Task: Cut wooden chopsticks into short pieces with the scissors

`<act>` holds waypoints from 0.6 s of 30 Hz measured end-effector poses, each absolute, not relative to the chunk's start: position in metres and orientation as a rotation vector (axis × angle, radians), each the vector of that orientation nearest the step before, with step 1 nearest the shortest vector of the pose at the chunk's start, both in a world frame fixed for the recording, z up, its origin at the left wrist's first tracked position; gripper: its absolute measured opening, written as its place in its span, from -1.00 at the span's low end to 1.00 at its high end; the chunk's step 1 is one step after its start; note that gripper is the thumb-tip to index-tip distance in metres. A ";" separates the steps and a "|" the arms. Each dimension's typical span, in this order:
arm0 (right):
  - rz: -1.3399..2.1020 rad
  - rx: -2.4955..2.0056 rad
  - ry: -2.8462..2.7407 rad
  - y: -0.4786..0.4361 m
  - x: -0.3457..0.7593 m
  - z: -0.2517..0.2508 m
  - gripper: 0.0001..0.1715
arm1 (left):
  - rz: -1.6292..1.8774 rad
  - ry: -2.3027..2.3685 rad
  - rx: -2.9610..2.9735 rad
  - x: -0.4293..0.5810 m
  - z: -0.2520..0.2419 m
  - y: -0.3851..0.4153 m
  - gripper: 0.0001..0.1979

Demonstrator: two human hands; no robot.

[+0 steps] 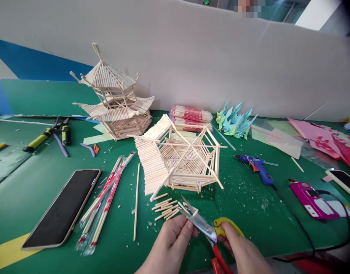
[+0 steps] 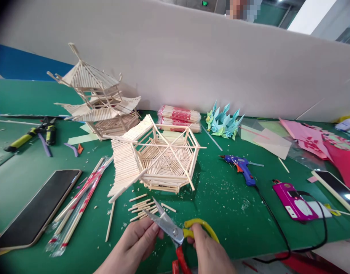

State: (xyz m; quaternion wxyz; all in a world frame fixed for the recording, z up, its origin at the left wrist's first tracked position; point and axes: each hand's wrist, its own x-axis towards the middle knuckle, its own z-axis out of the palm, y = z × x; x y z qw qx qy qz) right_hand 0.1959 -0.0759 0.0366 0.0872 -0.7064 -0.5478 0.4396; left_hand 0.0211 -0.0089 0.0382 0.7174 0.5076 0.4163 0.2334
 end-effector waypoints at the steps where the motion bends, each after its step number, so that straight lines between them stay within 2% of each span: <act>1: 1.238 -2.124 -1.712 -0.074 0.195 0.042 -0.38 | 0.519 0.926 1.065 0.023 0.037 -0.011 -0.57; 7: 0.822 -2.267 -2.042 -0.066 0.212 0.040 -0.69 | 0.499 0.993 0.860 0.026 0.037 -0.018 -0.51; 15: 0.506 -2.281 -2.073 -0.072 0.246 0.019 -0.79 | 0.518 1.038 0.991 0.011 0.035 -0.011 -0.56; 18: 0.344 -2.275 -2.087 -0.080 0.265 0.006 -0.68 | 0.577 1.107 0.994 0.001 0.033 -0.005 -0.54</act>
